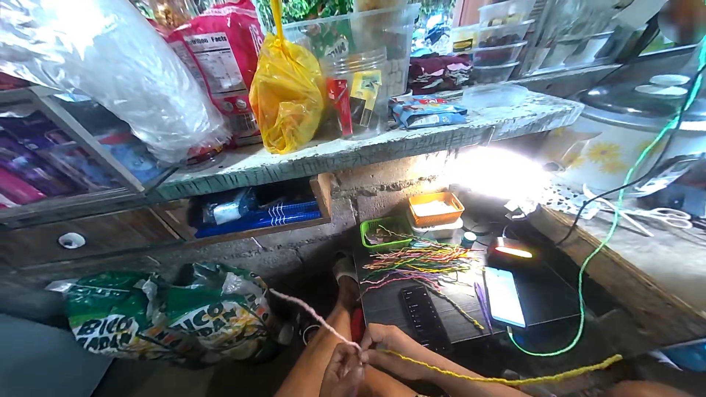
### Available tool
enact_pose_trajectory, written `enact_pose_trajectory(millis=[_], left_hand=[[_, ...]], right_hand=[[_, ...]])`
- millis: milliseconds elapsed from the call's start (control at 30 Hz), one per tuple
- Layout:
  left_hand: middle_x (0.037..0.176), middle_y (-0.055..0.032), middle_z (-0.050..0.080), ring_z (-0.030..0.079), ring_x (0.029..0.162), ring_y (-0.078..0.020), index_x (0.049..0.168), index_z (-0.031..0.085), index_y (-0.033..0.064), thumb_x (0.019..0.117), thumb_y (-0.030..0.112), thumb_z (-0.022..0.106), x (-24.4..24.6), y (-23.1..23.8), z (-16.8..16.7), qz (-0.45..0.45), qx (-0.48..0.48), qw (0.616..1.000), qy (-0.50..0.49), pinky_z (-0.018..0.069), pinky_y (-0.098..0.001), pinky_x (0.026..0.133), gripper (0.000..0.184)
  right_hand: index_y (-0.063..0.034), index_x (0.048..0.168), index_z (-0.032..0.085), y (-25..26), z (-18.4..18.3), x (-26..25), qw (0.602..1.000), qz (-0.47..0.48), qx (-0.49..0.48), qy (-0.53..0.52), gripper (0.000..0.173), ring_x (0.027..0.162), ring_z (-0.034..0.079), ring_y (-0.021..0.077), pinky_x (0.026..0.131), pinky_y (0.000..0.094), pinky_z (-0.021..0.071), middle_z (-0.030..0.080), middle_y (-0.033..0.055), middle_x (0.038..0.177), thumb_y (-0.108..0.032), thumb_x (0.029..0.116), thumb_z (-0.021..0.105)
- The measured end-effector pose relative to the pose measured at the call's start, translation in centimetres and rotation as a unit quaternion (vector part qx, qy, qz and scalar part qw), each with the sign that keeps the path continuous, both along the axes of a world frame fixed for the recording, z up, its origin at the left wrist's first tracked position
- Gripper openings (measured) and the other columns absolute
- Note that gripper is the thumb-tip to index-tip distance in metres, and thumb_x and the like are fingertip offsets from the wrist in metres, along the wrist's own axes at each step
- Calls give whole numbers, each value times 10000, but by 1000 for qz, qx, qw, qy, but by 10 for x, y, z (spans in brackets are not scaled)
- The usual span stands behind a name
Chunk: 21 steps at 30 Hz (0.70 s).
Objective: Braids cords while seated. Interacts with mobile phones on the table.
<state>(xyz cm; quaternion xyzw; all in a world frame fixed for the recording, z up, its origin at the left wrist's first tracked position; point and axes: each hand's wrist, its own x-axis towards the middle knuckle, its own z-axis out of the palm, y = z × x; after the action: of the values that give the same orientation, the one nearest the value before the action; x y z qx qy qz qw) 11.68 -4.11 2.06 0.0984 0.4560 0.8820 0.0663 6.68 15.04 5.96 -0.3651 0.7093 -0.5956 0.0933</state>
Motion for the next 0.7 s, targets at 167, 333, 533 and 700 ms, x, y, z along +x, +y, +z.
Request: enact_pose_trajectory(millis=[167,333,533,700], left_hand=[[910,89,710,666,817,-9,1106,585,112,849,-22,698,-1,1,2,-13,-150,988,-17,559,-221,773,311],[831,63,674,633,764,12,1041,645,-20,913,-9,620,4,7,16,-18,-332,942,-39,545,-215,765,131],[692,69,683,638,621,-19,899,692,67,972,16,534,1,5,6,-36,-285,954,-90,551,-215,643,182],[927,-5,763,709,815,-68,1110,717,49,968,9,525,-5,-1,-4,-18,-77,990,-113,584,-247,801,243]], right_hand=[[41,1011,737,9,0,0,990,-5,92,110,221,974,674,321,894,472,522,701,203,982,-160,985,649],[22,983,742,15,-7,7,985,-49,120,113,234,949,677,333,868,518,503,706,191,966,-199,969,664],[-58,949,757,8,-28,3,974,-85,63,202,200,884,674,266,798,450,520,703,124,910,-241,961,677],[-146,997,771,2,-33,0,954,-120,55,269,166,965,660,252,833,426,526,714,81,1045,-277,971,671]])
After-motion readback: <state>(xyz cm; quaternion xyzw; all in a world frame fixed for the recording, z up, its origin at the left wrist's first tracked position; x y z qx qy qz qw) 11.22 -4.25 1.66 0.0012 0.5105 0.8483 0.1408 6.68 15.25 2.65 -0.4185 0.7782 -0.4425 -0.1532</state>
